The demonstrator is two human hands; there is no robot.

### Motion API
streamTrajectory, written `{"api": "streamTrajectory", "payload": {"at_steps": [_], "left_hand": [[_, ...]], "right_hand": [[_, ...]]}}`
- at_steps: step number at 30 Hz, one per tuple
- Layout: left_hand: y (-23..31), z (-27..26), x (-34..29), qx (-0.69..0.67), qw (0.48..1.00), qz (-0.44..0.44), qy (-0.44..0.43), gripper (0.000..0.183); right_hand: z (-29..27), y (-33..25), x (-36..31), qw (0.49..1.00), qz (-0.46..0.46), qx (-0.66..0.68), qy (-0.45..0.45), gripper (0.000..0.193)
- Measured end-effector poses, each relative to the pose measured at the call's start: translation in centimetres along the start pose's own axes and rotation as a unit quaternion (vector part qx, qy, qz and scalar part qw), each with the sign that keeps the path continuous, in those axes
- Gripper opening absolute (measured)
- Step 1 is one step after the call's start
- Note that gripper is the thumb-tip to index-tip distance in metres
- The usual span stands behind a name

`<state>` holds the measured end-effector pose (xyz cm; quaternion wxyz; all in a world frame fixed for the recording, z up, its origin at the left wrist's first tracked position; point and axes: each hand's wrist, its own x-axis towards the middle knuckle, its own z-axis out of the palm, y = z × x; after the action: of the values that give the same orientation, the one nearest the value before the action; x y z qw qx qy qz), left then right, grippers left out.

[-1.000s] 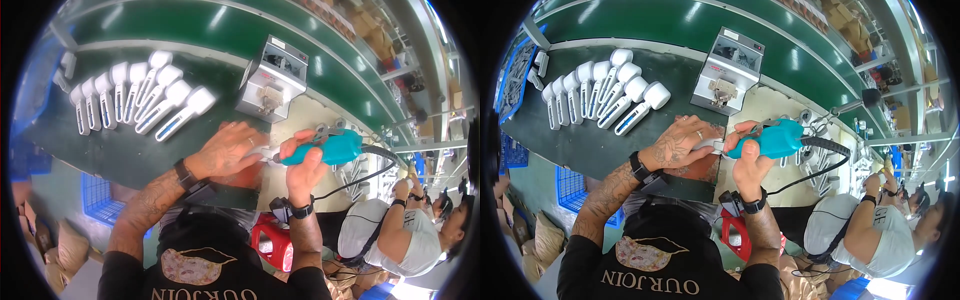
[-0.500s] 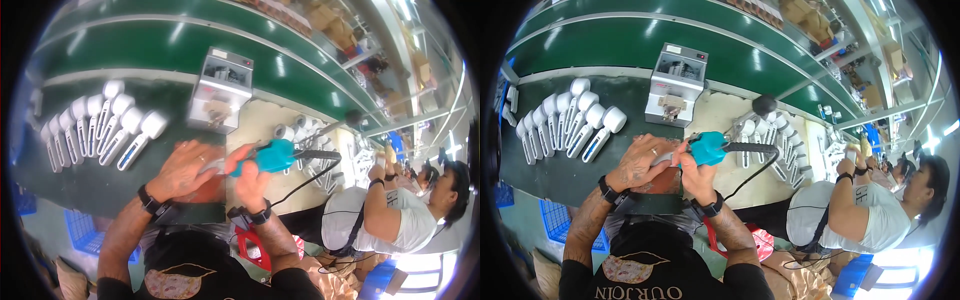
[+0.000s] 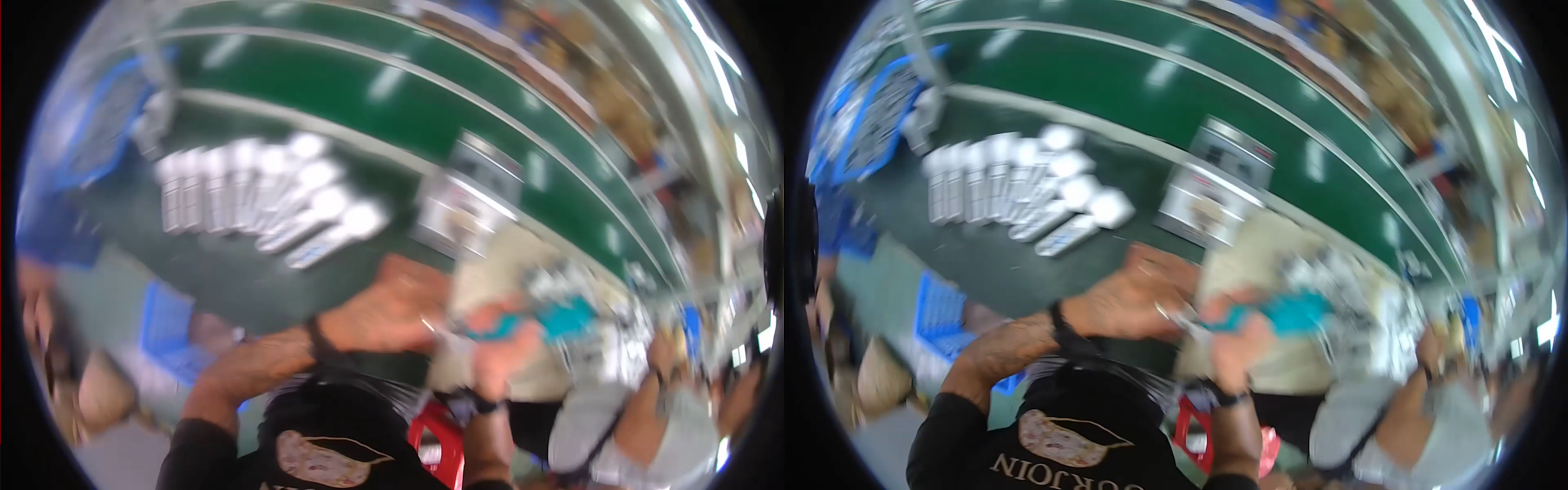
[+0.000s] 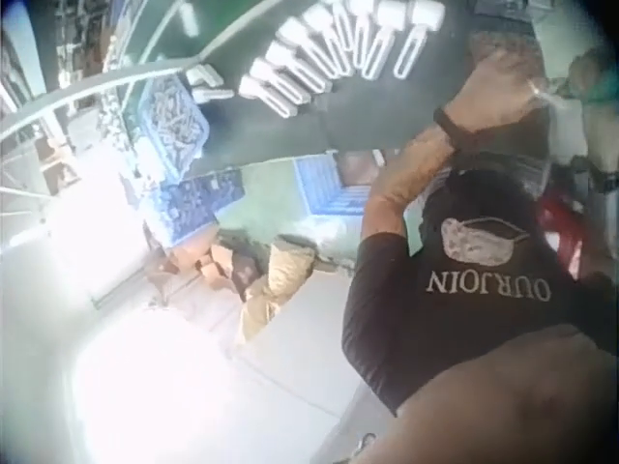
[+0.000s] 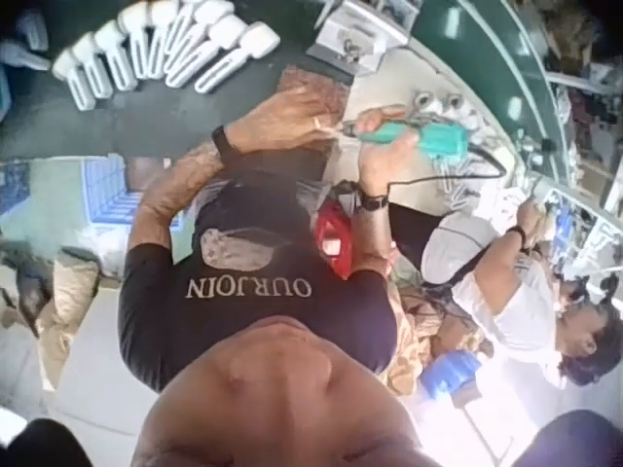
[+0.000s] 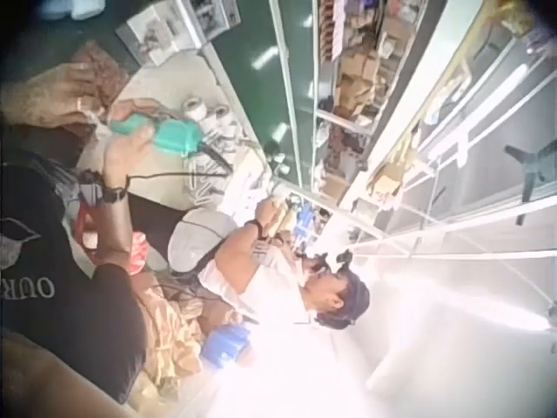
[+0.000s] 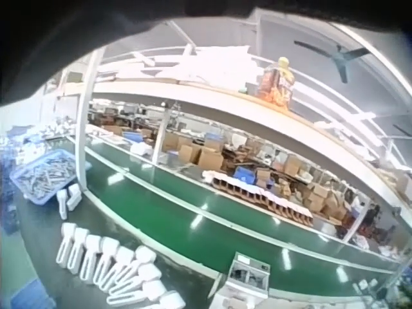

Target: The person picks up a white lint remover, places it on a red block, and uses a power screwdriver to drive a screw into it. They repeat this process with several more units, occasionally using a manual screwdriver to adjust the components.

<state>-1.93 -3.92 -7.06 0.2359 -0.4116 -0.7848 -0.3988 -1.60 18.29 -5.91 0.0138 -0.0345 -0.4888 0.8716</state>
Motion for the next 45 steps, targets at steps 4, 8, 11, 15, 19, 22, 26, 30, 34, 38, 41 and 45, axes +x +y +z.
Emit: {"api": "streamTrajectory", "payload": {"at_steps": [4, 8, 11, 15, 19, 22, 26, 30, 34, 38, 41, 45], "left_hand": [[3.0, -2.3, -3.2, 0.083, 0.992, -0.098, 0.014, 0.029], [2.2, -11.1, -8.1, 0.137, 0.854, -0.437, 0.245, 0.036], [-2.0, -17.0, -16.1, 0.462, 0.738, -0.365, 0.329, 0.037], [-6.2, -26.6, -33.7, 0.515, 0.687, -0.422, 0.291, 0.042], [-6.9, -29.1, -35.1, 0.568, 0.675, -0.435, 0.181, 0.045], [-4.0, -22.5, -16.7, 0.542, 0.732, -0.331, 0.246, 0.038], [0.4, -9.7, 0.5, 0.148, 0.894, -0.371, 0.201, 0.028], [-0.6, 3.8, 10.6, -0.042, 0.967, -0.247, -0.05, 0.033], [-1.7, 14.6, 14.4, -0.033, 0.986, -0.156, -0.046, 0.045], [-1.2, 20.0, 15.5, 0.037, 0.967, -0.235, -0.087, 0.056], [-1.3, 22.0, 15.1, 0.041, 0.963, -0.259, -0.065, 0.055], [-1.4, 20.1, 14.0, 0.011, 0.947, -0.317, -0.057, 0.039]], "right_hand": [[3.3, -6.0, -2.6, 0.973, -0.212, -0.016, -0.088, 0.059], [2.4, -5.8, -3.8, 0.971, -0.227, -0.032, -0.064, 0.072], [-0.2, -5.2, -5.1, 0.979, -0.198, -0.041, 0.003, 0.061], [-0.6, -2.5, -4.2, 0.972, -0.15, -0.176, 0.042, 0.069], [0.6, -3.7, -4.7, 0.978, -0.141, -0.147, -0.042, 0.07], [-1.1, -4.4, -5.8, 0.977, -0.134, -0.164, -0.022, 0.078], [-2.8, -5.0, -6.4, 0.972, -0.148, -0.184, 0.012, 0.08], [-2.7, -5.3, -6.5, 0.961, -0.186, -0.202, 0.015, 0.078], [-1.6, -5.8, -7.6, 0.959, -0.186, -0.214, 0.012, 0.077], [-1.6, -5.6, -8.7, 0.964, -0.156, -0.215, 0.008, 0.076], [-2.0, -5.4, -9.4, 0.968, -0.145, -0.205, 0.005, 0.075], [-2.4, -5.2, -9.2, 0.967, -0.139, -0.215, -0.011, 0.076]]}}
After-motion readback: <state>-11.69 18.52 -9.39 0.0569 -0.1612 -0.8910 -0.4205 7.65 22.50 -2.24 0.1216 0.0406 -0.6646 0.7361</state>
